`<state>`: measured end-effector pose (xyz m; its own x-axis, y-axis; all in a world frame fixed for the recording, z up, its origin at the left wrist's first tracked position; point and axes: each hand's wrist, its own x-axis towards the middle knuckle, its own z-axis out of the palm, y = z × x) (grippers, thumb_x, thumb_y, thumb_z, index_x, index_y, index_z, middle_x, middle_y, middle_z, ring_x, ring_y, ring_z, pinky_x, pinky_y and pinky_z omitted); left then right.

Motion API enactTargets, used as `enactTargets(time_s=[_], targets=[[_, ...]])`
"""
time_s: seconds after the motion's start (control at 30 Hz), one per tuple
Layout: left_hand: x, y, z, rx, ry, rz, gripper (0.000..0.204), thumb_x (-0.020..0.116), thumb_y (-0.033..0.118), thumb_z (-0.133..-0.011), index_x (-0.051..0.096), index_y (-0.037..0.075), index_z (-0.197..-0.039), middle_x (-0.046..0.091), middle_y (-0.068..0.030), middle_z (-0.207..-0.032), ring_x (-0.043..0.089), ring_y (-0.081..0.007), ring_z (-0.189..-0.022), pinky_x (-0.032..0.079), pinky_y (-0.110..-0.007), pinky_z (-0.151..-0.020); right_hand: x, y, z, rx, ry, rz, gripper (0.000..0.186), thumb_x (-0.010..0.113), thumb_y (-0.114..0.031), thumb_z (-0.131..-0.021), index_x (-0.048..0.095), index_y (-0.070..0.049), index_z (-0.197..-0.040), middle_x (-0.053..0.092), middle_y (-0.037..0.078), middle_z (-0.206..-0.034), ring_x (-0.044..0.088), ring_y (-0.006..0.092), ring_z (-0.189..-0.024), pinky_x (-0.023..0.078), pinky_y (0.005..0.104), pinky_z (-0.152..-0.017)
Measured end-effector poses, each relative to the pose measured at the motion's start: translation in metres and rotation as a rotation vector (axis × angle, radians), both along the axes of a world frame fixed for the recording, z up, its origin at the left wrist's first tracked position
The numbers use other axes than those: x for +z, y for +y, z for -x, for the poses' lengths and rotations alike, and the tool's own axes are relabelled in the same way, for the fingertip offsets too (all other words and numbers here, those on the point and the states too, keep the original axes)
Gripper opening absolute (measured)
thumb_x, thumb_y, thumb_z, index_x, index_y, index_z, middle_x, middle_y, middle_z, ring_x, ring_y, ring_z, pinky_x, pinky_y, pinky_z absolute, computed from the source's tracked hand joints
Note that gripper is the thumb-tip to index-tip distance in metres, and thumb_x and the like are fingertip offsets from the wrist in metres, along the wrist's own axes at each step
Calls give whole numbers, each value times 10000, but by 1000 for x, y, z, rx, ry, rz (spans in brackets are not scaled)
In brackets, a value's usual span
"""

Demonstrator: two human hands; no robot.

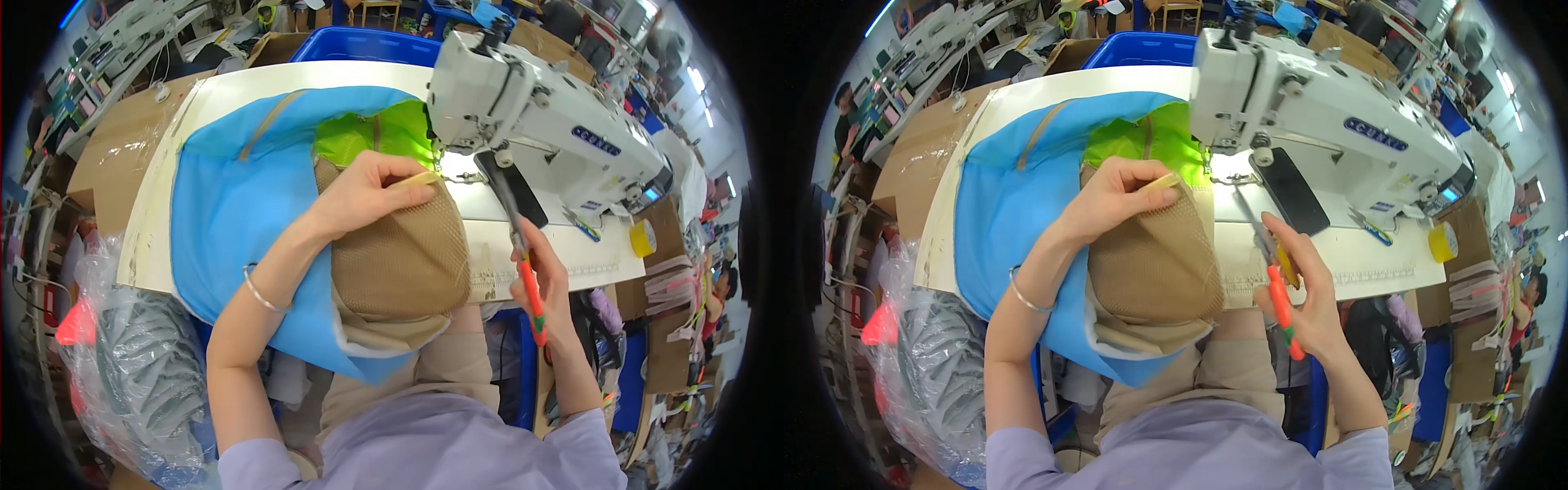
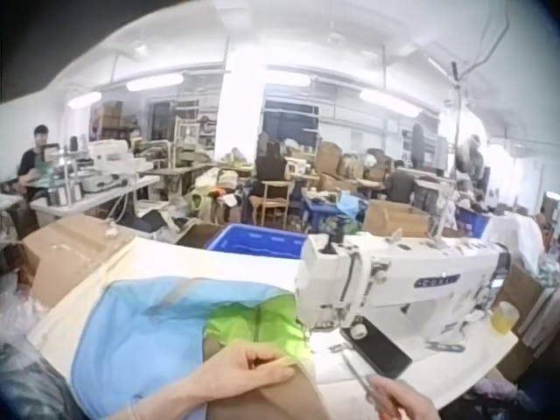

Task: The person sews a beige fabric strip onto a blue and green bag using a sewing machine. They align the fabric, guide it through the machine, and trim excess thread with scissors. The person repeats this process for different sections of the bag.

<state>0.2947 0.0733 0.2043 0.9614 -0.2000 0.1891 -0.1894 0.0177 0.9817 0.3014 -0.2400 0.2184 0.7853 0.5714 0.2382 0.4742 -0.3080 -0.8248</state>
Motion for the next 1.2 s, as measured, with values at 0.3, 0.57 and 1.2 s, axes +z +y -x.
enactTargets(time_s=[0.3,0.57,1.2], targets=[[10,-7,14,72,-156,2,144,727,86,-915,751,13,-1037,646,46,-813,518,-17,-735,386,-206,-619,15,35,8,-50,-247,259,811,843,-87,-708,536,-109,-1458,576,143,-1181,586,280,-1069,486,380,-914],[6,-13,12,156,-200,-39,121,740,102,-908,767,7,-979,658,48,-774,505,-4,-728,388,-205,-616,6,37,7,-87,-415,296,809,890,-153,-691,569,-104,-1432,575,137,-1070,600,279,-958,490,378,-827],[1,-8,9,-12,-74,190,121,739,130,-930,744,10,-936,600,69,-785,491,0,-741,388,-198,-648,-4,31,10,-57,-445,258,754,890,-121,-675,616,-61,-1375,498,25,-660,441,109,-533,368,279,-503]])
